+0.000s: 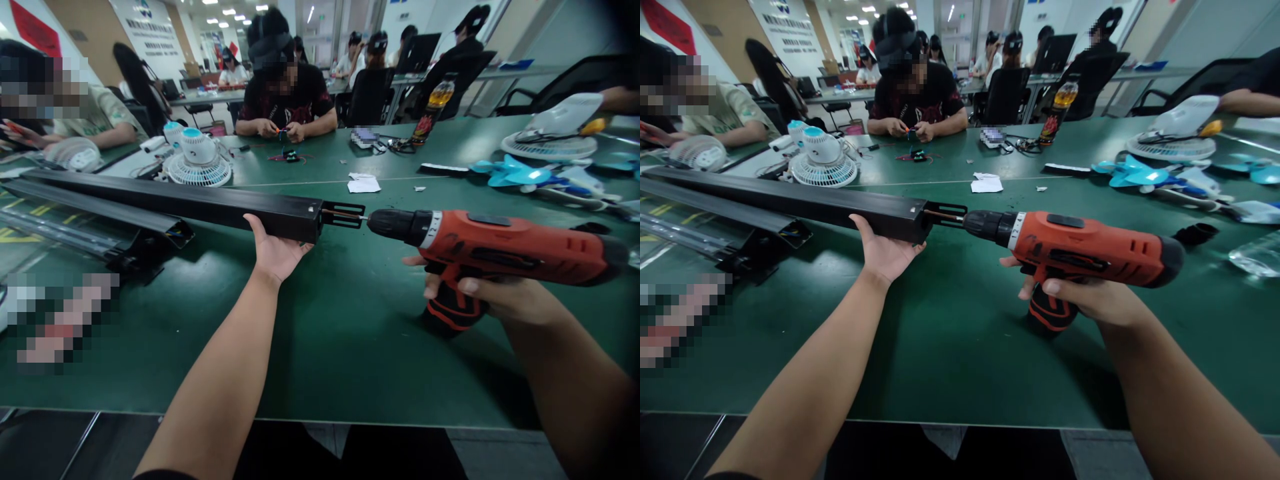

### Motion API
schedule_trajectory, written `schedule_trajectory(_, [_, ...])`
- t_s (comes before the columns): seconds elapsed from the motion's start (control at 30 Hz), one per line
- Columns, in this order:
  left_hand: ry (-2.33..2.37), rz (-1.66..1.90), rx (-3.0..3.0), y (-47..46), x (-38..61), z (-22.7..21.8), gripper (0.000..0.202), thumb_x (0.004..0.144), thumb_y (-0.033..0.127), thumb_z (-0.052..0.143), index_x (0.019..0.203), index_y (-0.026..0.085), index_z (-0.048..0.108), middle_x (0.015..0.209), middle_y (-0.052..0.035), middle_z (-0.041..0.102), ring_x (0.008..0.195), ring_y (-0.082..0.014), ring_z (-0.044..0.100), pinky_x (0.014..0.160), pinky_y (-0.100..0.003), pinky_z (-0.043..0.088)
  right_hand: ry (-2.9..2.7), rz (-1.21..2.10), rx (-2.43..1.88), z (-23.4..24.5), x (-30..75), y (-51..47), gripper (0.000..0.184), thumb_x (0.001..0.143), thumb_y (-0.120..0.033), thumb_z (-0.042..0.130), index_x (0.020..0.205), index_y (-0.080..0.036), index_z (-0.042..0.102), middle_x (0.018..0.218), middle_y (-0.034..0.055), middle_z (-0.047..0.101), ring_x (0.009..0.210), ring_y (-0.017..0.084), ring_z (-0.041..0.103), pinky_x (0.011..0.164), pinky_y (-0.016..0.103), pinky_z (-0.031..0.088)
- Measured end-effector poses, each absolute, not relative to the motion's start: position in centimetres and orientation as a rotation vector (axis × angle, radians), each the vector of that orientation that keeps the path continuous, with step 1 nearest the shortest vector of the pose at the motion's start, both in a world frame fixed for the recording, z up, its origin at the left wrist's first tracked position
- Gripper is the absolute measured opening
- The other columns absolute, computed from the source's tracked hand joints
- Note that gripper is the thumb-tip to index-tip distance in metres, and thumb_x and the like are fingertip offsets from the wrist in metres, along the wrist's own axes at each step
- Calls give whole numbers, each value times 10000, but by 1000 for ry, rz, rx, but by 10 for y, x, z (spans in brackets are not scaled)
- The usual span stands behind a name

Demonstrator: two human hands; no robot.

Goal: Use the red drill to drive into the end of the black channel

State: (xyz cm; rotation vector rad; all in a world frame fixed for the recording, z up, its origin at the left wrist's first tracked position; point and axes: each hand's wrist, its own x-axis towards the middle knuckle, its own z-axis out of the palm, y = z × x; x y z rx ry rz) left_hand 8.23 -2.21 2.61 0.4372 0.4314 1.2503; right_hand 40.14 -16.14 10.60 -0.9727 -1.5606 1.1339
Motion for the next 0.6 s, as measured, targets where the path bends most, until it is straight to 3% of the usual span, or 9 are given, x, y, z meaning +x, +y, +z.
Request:
schedule_trajectory(0.2, [464, 1256, 449, -26, 84, 32, 1121, 1121, 1110, 374, 1749, 265, 759, 1428, -188, 921, 1151, -349, 896, 825, -406, 718, -1546, 1129, -951, 107, 401, -162, 546, 645, -386, 748, 1171, -265, 664, 1152, 166, 685, 551, 228, 656, 431, 385, 559])
schedule_trajectory(0.4, [503, 1261, 433, -29, 86, 36, 1149, 1115, 1121, 344, 1795, 277, 726, 1521, -199, 899, 1226, -366, 890, 835, -406, 701, -1554, 1125, -964, 108, 399, -162, 452, 634, -409, 747, 1038, -213, 699, 883, 122, 692, 505, 190, 599, 381, 325, 504])
schedule_trajectory(0.6, [501, 1258, 423, -30, 86, 38, 1139, 1122, 1114, 342, 1797, 277, 717, 1543, -199, 889, 1281, -367, 880, 865, -402, 705, -1574, 1135, -953, 112, 396, -162, 411, 641, -419, 737, 1000, -227, 680, 865, 87, 629, 484, 155, 546, 376, 308, 478])
